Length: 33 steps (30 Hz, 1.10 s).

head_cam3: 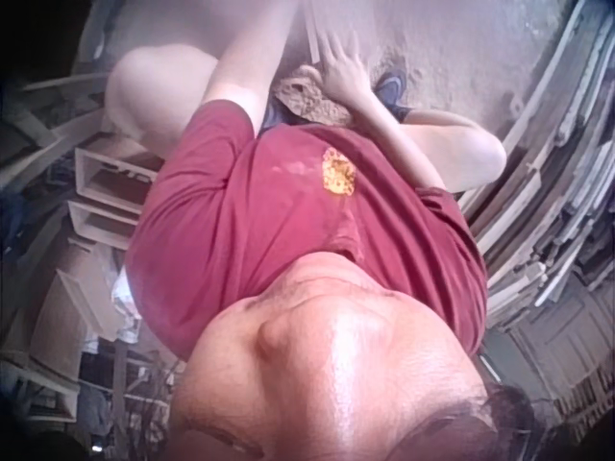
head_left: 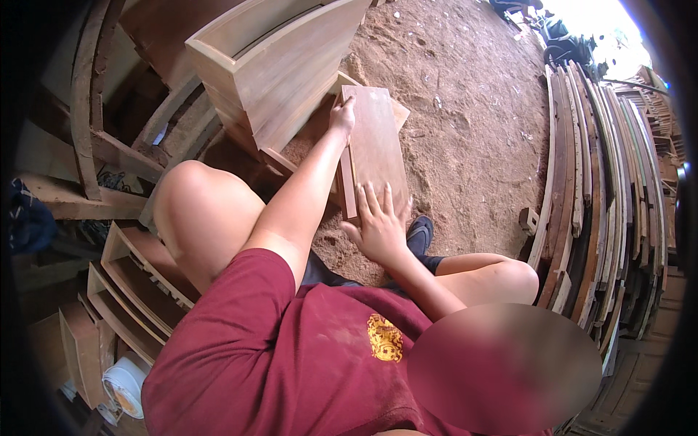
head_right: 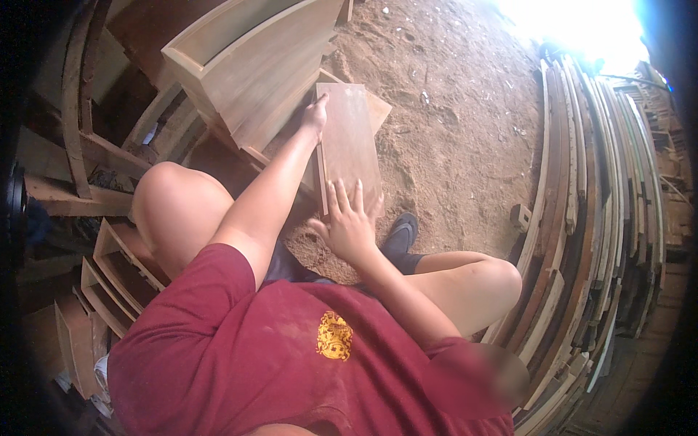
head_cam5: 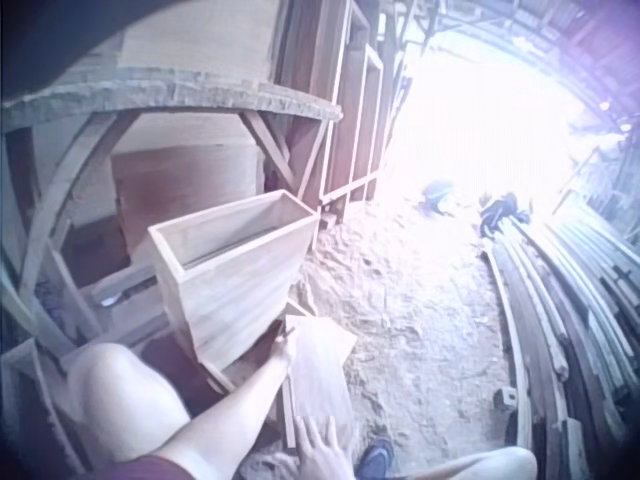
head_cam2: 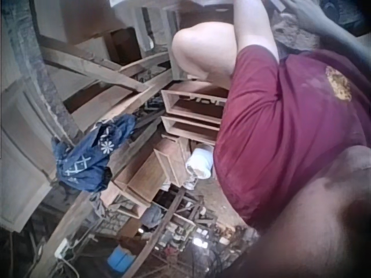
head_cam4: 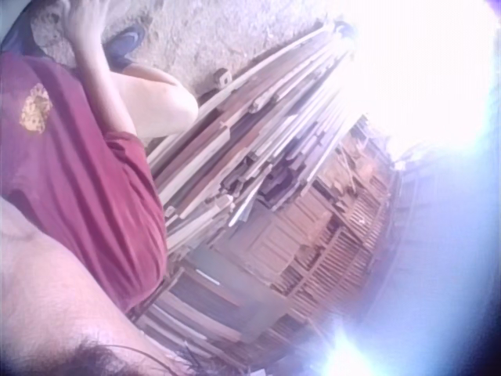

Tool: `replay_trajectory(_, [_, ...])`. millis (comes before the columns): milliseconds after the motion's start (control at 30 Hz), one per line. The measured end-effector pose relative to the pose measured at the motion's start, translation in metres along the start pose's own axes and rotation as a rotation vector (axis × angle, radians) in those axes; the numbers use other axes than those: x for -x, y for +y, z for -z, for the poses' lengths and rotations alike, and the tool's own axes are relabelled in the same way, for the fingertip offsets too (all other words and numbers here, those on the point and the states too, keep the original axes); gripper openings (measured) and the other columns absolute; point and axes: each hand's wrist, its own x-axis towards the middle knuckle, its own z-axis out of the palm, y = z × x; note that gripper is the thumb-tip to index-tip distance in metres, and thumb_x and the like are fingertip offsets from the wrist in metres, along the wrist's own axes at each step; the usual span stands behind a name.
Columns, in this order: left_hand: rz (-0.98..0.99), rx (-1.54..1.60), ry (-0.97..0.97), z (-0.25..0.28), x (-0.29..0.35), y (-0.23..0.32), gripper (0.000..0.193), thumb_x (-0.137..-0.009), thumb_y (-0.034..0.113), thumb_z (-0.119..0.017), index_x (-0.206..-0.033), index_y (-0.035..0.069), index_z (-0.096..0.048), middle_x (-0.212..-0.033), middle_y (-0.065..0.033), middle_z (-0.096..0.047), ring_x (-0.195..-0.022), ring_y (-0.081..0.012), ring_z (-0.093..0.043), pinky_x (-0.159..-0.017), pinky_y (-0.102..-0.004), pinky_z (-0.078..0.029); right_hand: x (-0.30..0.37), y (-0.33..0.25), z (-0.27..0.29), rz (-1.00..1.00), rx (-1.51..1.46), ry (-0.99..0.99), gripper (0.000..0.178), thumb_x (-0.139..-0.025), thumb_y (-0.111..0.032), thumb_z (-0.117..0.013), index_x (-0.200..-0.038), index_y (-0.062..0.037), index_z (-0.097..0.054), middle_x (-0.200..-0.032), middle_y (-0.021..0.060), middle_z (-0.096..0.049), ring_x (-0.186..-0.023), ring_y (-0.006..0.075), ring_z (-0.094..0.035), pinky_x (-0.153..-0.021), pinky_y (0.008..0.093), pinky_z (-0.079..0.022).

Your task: The person sits on the ground and assembles a wooden drawer unit by inserting a wooden panel into a frame. They repeatedly adjust and press the panel into place, then remove it and reinsert it multiple times.

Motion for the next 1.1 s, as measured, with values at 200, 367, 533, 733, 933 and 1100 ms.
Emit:
replay_trajectory(200, [0.101, 0.12, -0.179, -0.004, -0.002, -0.007, 0.058, -0.105, 0.041, -0.055, -0.137, -0.007, -0.058, -0.132, -0.0213, -0.066, -0.118, -0.0286, -0.065, -0.104, -0.0405, -0.05, -0.089, 0.012, -0.012, -0.021, -0.009, 0.101, 0.096, -0.097, -0.072, -0.046, -0.165, -0.0083, -0.022, -0.17, 0.0157, -0.026, -0.156, 0.0487, -0.018, -0.117, 0.0781, -0.009])
replay_trajectory(367, [0.085, 0.166, -0.15, 0.006, 0.003, -0.005, 0.062, -0.1, 0.04, -0.063, -0.138, -0.008, -0.057, -0.135, -0.0208, -0.065, -0.121, -0.0269, -0.063, -0.105, -0.0371, -0.047, -0.024, 0.004, -0.004, 0.032, 0.022, -0.02, 0.101, -0.094, -0.075, -0.047, -0.166, -0.01, -0.021, -0.172, 0.0144, -0.023, -0.157, 0.0468, -0.014, -0.118, 0.0767, -0.005])
replay_trajectory(533, [0.034, 0.074, -0.092, 0.002, 0.007, -0.001, 0.058, -0.1, 0.038, -0.063, -0.137, -0.006, -0.059, -0.133, -0.0195, -0.066, -0.119, -0.0256, -0.064, -0.105, -0.0368, -0.047, -0.027, 0.005, -0.001, 0.05, 0.081, -0.004, 0.1, -0.094, -0.075, -0.047, -0.165, -0.0089, -0.023, -0.171, 0.0157, -0.025, -0.157, 0.047, -0.017, -0.118, 0.0767, -0.007])
replay_trajectory(733, [0.111, 0.156, -0.169, -0.008, 0.019, 0.009, 0.052, -0.101, 0.036, -0.063, -0.133, -0.004, -0.062, -0.128, -0.0183, -0.068, -0.116, -0.0237, -0.064, -0.103, -0.0369, -0.048, -0.085, 0.014, -0.013, 0.04, 0.125, 0.114, 0.102, -0.094, -0.076, -0.046, -0.164, -0.006, -0.024, -0.169, 0.0173, -0.027, -0.154, 0.0491, -0.022, -0.115, 0.0801, -0.01])
replay_trajectory(933, [-0.012, 0.032, -0.068, -0.008, 0.04, 0.026, 0.061, -0.102, 0.04, -0.058, -0.138, -0.01, -0.057, -0.133, -0.0233, -0.064, -0.12, -0.0291, -0.064, -0.102, -0.0409, -0.05, -0.028, 0.003, -0.008, 0.034, 0.175, -0.029, 0.106, -0.092, -0.078, -0.046, -0.165, -0.0043, -0.022, -0.17, 0.0166, -0.025, -0.153, 0.0559, -0.019, -0.109, 0.0868, -0.005])
replay_trajectory(1100, [0.04, 0.087, -0.129, -0.003, 0.021, 0.018, 0.052, -0.102, 0.034, -0.061, -0.134, -0.007, -0.06, -0.129, -0.0203, -0.067, -0.119, -0.0262, -0.064, -0.103, -0.0363, -0.048, -0.082, -0.002, 0.006, 0.017, 0.224, -0.015, 0.104, -0.095, -0.076, -0.044, -0.164, -0.0029, -0.021, -0.17, 0.0168, -0.026, -0.15, 0.0576, -0.024, -0.111, 0.0831, -0.017])
